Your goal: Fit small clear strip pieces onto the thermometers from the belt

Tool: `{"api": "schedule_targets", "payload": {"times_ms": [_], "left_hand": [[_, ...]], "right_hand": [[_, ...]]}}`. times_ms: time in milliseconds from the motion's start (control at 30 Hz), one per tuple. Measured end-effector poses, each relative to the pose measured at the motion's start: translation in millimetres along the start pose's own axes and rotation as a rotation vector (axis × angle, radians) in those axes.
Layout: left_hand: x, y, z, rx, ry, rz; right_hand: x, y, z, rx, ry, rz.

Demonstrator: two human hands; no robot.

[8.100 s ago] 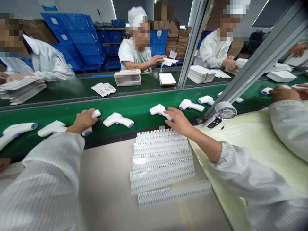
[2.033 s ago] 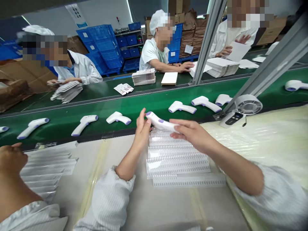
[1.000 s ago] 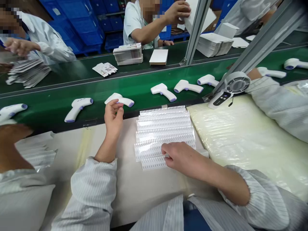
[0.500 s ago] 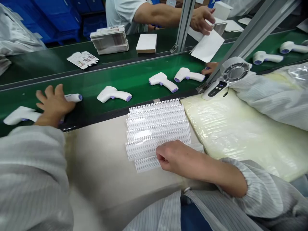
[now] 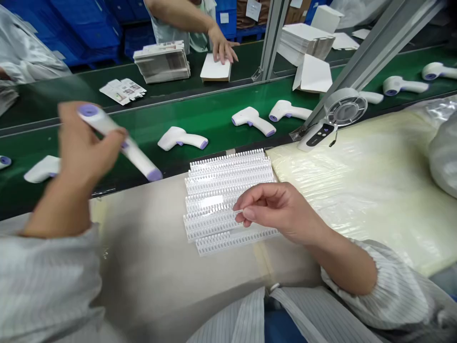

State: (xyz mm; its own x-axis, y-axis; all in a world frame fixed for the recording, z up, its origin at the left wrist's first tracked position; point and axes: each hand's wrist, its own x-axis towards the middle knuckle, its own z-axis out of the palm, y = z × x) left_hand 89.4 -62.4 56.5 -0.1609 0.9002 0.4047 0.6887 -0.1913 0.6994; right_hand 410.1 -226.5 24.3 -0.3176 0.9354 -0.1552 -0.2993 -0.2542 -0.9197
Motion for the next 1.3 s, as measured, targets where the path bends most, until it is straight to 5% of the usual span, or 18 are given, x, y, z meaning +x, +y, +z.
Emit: {"api": "schedule_targets", "payload": {"times_ms": [33, 133, 233, 400, 700, 1300], "left_hand": [[-21, 19, 9.5, -0.052, -0.070, -0.038], [-90, 69, 39.4, -0.500, -0.583, -0.220], [-142, 104, 61.0, -0.719, -0.786, -0.222], [-169, 126, 74.3, -0.696, -0.785, -0.217], [-177, 110, 78.5, -0.645, -0.846, -0.104], [-179, 109, 84.4, -0.701, -0.789, -0.120]], "right_hand": [[-1, -1, 1, 0.049, 0.024, -0.032], [-4, -4, 5, 0.176, 0.079, -0.108], [-5, -2, 6, 0.211, 0.140, -0.172], [-3, 7, 1, 0.100, 0.274, -0.271], [1, 11, -1, -0.007, 0.320, -0.234], [0, 14, 1, -0.003, 0.354, -0.259]]}}
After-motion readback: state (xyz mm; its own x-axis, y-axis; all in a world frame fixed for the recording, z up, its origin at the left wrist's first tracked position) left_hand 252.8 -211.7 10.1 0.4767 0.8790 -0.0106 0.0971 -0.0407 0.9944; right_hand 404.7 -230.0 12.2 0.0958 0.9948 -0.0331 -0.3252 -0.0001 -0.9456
